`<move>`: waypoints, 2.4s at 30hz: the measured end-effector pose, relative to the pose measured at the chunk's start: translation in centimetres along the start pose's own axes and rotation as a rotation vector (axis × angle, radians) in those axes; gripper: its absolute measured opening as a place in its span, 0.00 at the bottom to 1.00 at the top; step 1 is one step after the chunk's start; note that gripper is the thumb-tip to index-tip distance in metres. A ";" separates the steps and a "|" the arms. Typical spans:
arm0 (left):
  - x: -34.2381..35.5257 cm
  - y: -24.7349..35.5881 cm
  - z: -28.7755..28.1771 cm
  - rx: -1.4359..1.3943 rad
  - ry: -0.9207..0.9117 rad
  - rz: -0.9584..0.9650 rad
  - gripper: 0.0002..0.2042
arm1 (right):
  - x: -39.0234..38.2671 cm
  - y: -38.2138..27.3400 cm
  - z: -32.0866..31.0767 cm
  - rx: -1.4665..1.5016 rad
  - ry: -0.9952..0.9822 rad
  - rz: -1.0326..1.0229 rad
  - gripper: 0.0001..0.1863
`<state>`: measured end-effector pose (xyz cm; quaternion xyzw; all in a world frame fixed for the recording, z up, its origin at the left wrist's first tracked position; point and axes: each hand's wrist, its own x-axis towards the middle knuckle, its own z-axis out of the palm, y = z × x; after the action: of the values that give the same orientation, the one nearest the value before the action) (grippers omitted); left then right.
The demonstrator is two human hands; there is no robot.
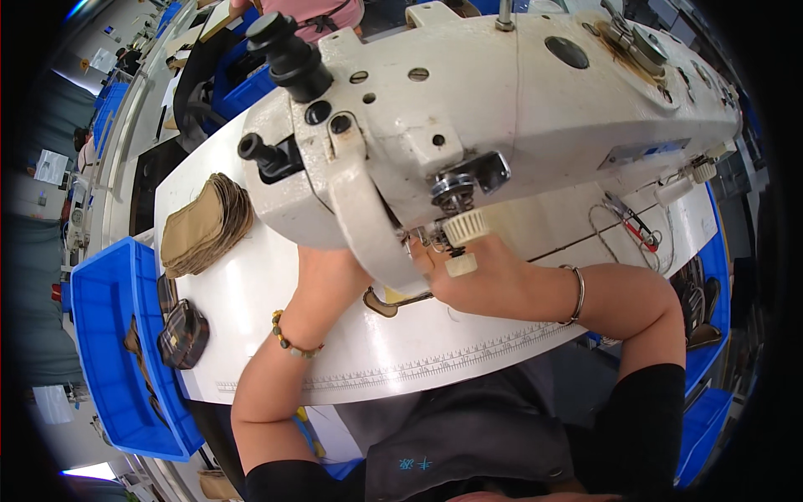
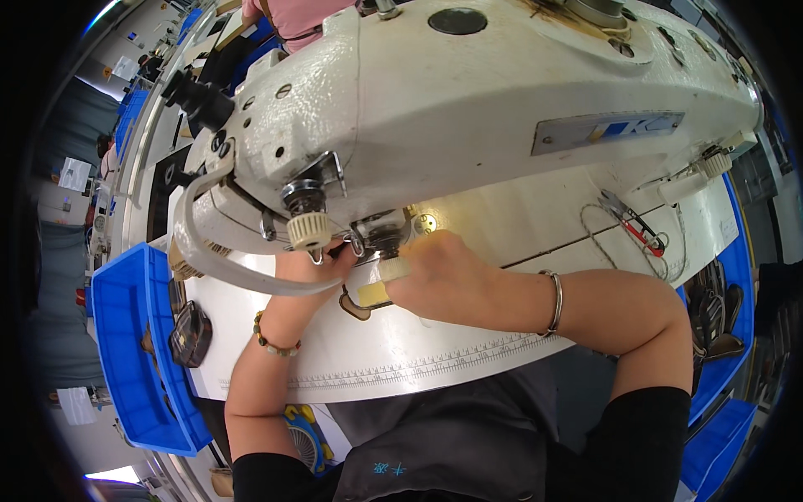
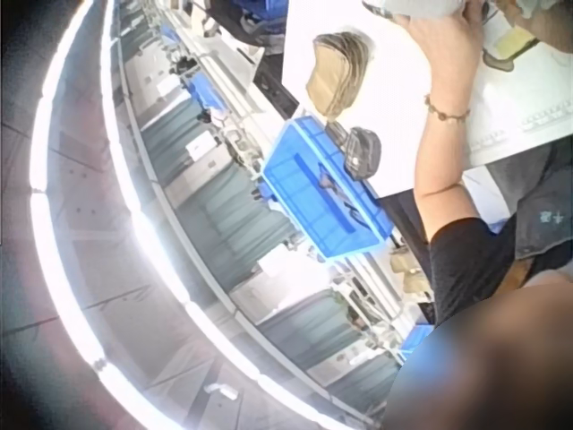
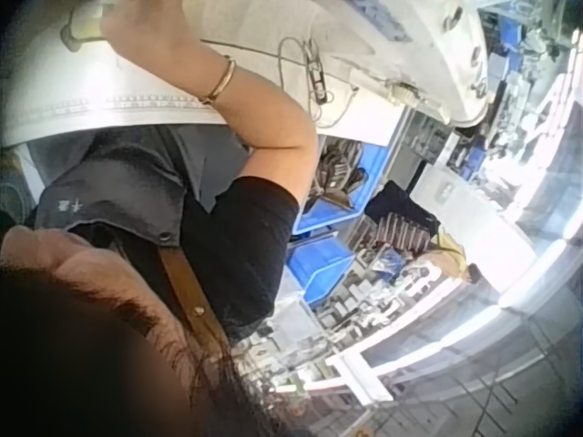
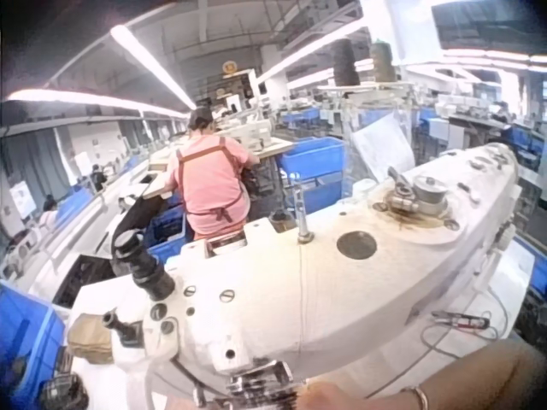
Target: Sewing leather footwear components using an industrial sewing machine.
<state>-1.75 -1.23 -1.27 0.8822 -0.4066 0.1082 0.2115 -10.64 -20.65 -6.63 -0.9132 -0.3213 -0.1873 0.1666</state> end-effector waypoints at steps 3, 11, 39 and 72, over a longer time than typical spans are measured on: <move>-0.1 -0.3 -0.2 -0.053 -0.020 0.008 0.08 | 0.1 -0.3 0.2 0.173 0.154 0.100 0.07; -0.7 0.0 0.8 0.066 -0.053 -0.061 0.08 | 0.2 -0.5 -0.8 0.193 -0.144 0.344 0.08; -1.0 -2.5 1.5 -0.206 -0.090 -0.241 0.08 | 1.2 -1.1 -1.5 -0.256 0.104 -0.157 0.18; -0.9 0.6 -1.4 0.113 -0.070 0.348 0.12 | 1.4 -1.8 -2.1 0.030 -0.010 -0.067 0.12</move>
<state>-2.81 -0.29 -0.20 0.8122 -0.5534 0.1353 0.1255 -11.28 -19.52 -3.82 -0.9003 -0.3553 -0.1833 0.1723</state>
